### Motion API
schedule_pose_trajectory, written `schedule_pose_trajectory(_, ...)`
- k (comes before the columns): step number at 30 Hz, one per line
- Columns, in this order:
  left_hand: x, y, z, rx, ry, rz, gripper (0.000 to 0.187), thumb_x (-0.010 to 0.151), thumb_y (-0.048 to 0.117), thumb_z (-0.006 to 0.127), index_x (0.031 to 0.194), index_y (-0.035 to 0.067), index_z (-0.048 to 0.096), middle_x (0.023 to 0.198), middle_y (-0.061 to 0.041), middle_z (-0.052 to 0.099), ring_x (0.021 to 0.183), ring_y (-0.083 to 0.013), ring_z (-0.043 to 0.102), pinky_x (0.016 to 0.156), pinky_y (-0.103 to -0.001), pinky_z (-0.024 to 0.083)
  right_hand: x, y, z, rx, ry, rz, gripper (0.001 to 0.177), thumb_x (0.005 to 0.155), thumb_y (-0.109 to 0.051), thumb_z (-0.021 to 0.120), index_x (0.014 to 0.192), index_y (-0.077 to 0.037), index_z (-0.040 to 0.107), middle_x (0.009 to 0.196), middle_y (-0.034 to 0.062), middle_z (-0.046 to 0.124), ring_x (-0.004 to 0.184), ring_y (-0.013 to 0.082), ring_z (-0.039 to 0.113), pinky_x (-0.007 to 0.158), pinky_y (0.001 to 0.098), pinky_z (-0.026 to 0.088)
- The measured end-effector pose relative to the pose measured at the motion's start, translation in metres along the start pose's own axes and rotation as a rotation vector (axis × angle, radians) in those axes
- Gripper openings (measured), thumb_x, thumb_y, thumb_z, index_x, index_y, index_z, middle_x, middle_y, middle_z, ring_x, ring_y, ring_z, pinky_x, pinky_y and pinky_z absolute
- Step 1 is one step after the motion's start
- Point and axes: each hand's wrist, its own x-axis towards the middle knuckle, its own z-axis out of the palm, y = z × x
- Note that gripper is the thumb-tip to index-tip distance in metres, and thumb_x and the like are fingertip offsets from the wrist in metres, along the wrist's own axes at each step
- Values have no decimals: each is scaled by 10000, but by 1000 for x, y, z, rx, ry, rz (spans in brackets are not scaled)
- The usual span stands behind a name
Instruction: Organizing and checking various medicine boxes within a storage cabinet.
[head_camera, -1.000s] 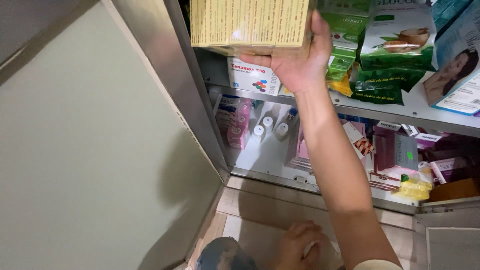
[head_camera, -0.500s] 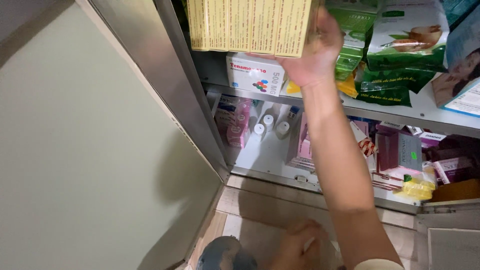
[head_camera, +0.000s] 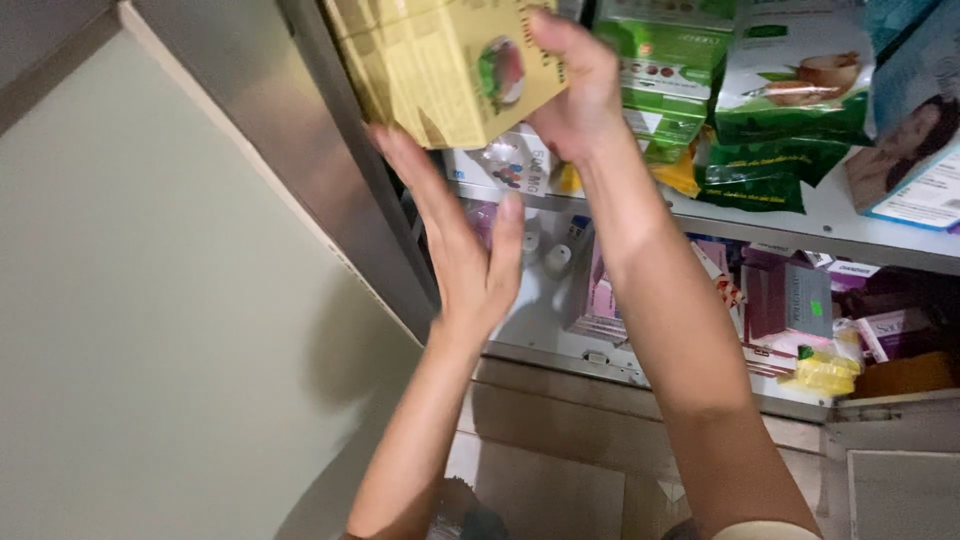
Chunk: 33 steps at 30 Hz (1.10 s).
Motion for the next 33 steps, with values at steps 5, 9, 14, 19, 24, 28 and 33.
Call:
schedule_pose_trajectory(5,17,-20,17,188,-3,62,865,1182,342,592,1693,96,-61,1696,-200,-156,1600,-381,-129,1341,-479,-15,13,5,-3,-13,27,48,563,953,-383,671,1357,6,623,1347,154,668,1271,290,632,1143,451,488)
schedule_pose_trajectory(9,37,-34,25,270,108,190,931,1146,358,620,1665,143,-123,1714,-172,-170,1567,-384,-130,1311,-522,-39,18,5,10,-14,121,114,561,906,-408,644,1297,-5,630,1251,181,685,1116,335,711,992,524,604)
schedule_pose_trajectory(14,62,-61,31,389,167,332,904,1159,352,586,1642,199,-162,1687,-81,-182,1576,-329,-127,1320,-478,-31,30,22,23,79,150,198,586,869,-445,617,1271,-20,636,1218,194,710,1060,338,734,941,499,606)
schedule_pose_trajectory(19,71,-83,29,452,208,379,843,1157,350,528,1652,221,-142,1702,-43,-147,1584,-304,-94,1328,-451,-18,38,41,15,211,160,188,568,904,-408,641,1296,3,628,1247,191,698,1127,319,701,1039,464,562)
schedule_pose_trajectory(24,70,-94,22,426,163,272,670,1197,459,372,1638,189,-54,1694,-99,-109,1599,-297,-32,1356,-388,44,44,49,22,47,282,230,562,899,-437,631,1256,-4,635,1148,164,709,1034,297,702,841,452,590)
schedule_pose_trajectory(28,73,-106,22,272,174,73,687,1229,482,333,1679,76,9,1715,-154,56,1618,-296,74,1353,-380,97,54,63,33,-141,340,239,591,894,-495,598,1247,-23,631,1098,144,715,955,263,713,670,429,618)
schedule_pose_trajectory(33,81,-151,33,403,276,-101,601,1232,428,236,1684,44,135,1700,-143,214,1577,-262,216,1320,-320,185,56,69,52,-292,294,270,602,970,-544,506,1382,-107,555,1305,83,654,1142,225,652,824,508,616)
